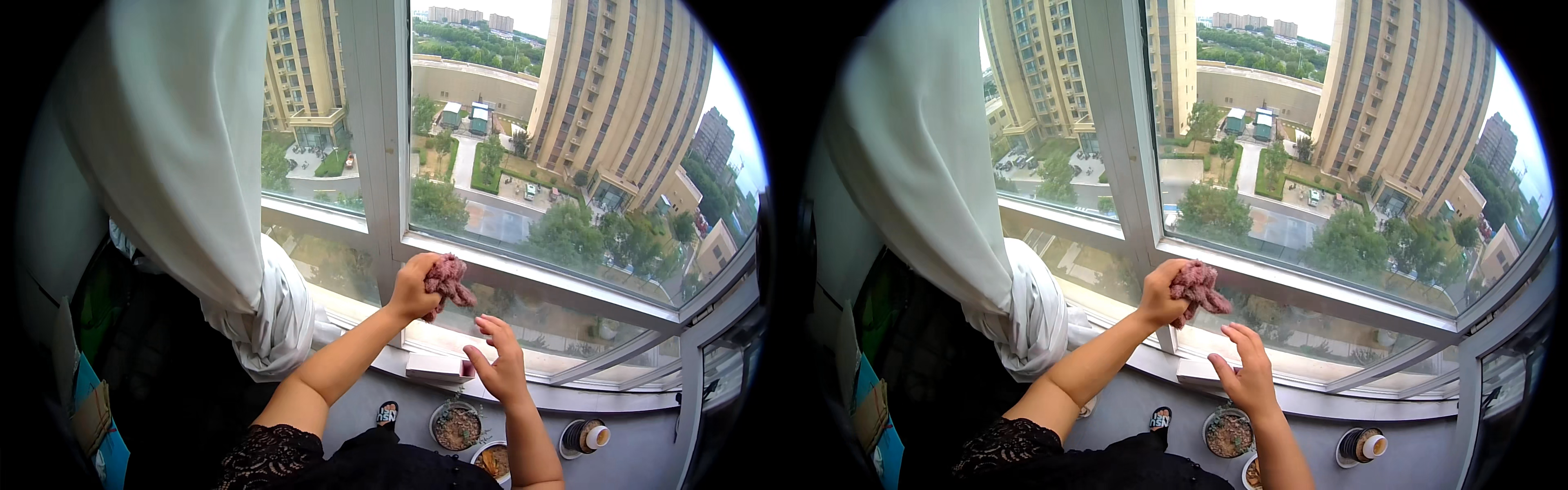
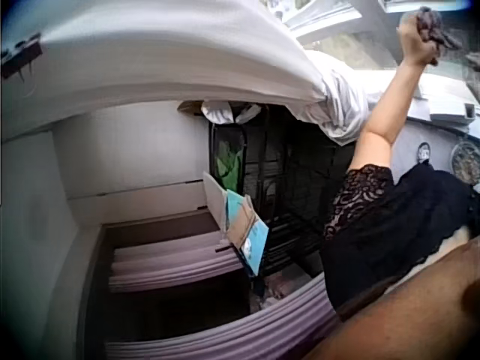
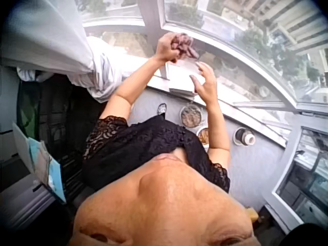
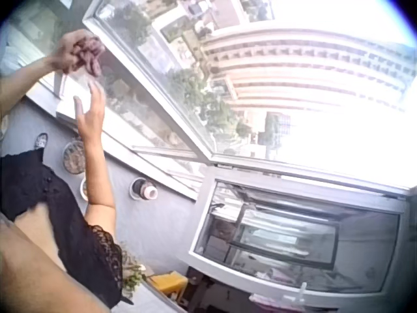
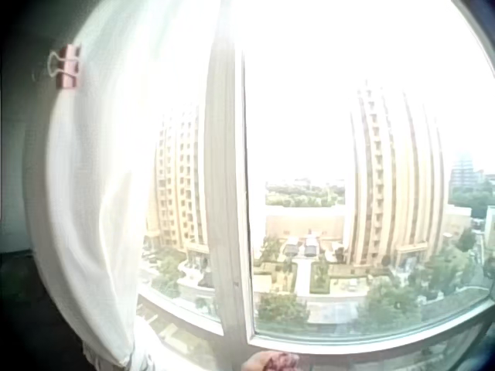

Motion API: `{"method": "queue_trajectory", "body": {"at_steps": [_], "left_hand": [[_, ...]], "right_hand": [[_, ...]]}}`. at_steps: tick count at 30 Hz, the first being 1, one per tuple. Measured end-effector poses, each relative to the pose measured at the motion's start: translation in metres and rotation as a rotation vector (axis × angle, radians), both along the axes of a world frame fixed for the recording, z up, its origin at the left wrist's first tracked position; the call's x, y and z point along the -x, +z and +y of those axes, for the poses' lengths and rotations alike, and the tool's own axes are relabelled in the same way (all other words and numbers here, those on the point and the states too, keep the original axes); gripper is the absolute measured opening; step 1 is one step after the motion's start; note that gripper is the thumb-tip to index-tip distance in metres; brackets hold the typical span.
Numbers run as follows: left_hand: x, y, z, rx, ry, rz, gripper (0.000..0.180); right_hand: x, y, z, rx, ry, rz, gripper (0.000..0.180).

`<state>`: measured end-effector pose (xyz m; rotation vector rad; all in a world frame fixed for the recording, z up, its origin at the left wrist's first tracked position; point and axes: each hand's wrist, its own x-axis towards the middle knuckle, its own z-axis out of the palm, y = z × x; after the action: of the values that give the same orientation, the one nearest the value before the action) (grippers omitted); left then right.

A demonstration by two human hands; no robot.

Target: The person wipes the interior surfaces of a large curved window and its frame using a pink cloth. They systematically clean the glass panes and the metal frame sections, moving around the window to reach different areas.

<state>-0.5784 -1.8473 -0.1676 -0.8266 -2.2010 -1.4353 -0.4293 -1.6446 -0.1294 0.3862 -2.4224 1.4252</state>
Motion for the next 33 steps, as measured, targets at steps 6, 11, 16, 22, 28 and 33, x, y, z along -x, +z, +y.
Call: {"method": "queue_trajectory", "body": {"at_steps": [6,11,16,22,28,33], "left_hand": [[0.096,0.187,-0.041,-0.070,0.669,0.843,0.071],[0.090,0.051,-0.027,0.067,0.586,0.661,0.074],[0.087,0.071,-0.052,0.016,0.632,0.566,0.094],[0.149,0.442,-0.019,-0.095,0.855,1.089,0.094],[0.123,0.571,-0.027,-0.045,0.893,0.784,0.085],[0.145,0.393,-0.035,-0.038,0.736,0.988,0.087]], "right_hand": [[0.046,0.038,-0.049,0.002,0.011,0.081,0.046],[0.044,0.028,-0.048,-0.019,-0.009,0.057,0.046],[0.072,0.029,-0.044,0.107,-0.012,0.032,0.043],[0.156,0.162,-0.062,-0.324,-0.033,0.723,0.055],[0.205,0.260,-0.105,-0.615,-0.104,1.046,0.065],[0.228,0.235,-0.128,-0.767,-0.019,1.051,0.062]]}}
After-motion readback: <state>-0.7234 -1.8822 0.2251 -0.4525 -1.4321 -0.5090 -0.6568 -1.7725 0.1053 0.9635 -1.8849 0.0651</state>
